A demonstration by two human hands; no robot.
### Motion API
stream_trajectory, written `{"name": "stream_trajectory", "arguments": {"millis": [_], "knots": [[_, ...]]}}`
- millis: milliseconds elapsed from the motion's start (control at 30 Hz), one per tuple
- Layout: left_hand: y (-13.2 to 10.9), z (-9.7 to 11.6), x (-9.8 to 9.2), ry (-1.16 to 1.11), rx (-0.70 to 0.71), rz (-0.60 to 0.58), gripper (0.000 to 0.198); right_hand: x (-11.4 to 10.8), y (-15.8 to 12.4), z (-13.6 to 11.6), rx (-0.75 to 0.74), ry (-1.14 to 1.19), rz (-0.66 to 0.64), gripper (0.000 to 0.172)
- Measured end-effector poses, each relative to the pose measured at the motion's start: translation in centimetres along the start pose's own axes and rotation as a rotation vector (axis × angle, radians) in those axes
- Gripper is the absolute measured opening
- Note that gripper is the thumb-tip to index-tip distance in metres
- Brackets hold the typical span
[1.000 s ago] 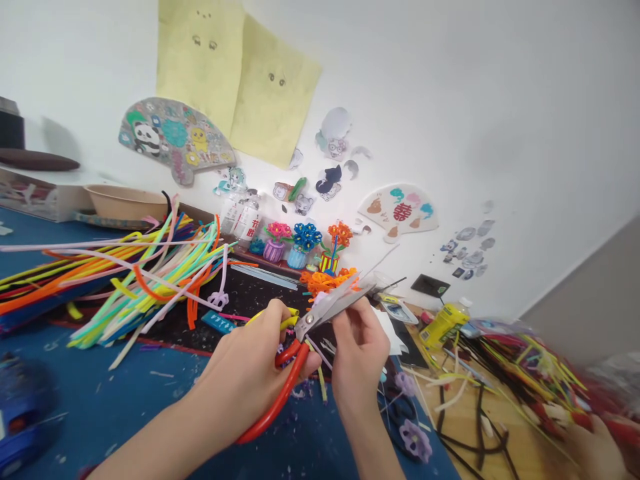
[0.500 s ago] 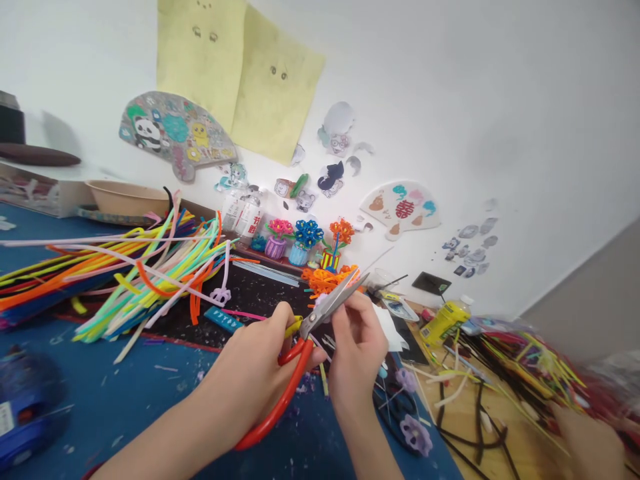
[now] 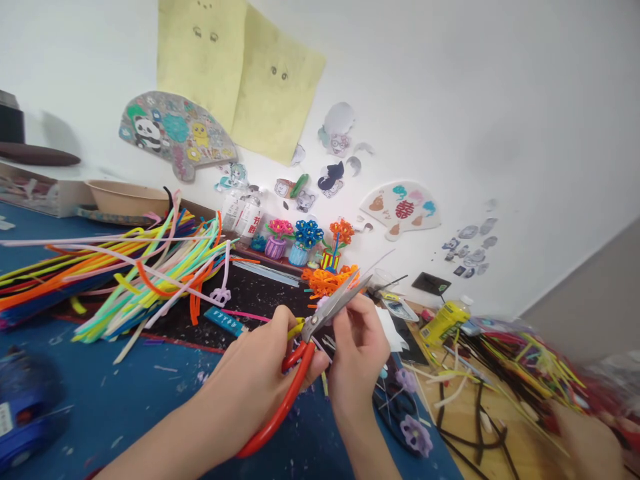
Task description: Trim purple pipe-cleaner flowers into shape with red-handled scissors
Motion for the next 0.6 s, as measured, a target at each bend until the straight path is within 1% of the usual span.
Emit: {"name": "stream_trajectory", "arguments": {"millis": [200, 433, 600], "knots": [[0.27, 0.31, -0.17, -0.019, -0.001, -0.028, 0.024, 0.06, -0.02, 0.04, -0.009, 0.022, -0.009, 0.011], [0.35, 0.21, -0.22, -0.018, 0.015, -0.008, 0.025, 0.08, -0.01, 0.06, -0.021, 0.003, -0.010, 0.012], [0.34, -0.02, -0.12, -0.002, 0.020, -0.008, 0.027, 0.08, 0.11, -0.13, -0.043, -0.005, -0.029, 0.010]]}}
Point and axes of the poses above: each hand's wrist, its own y-axis towards the middle knuckle, its own x-axis out of the palm, z = x × y, the point moved 2 cm from there along y, towards the middle knuckle, and after that the axes turned 8 degrees about z, right-handed, at the moved point
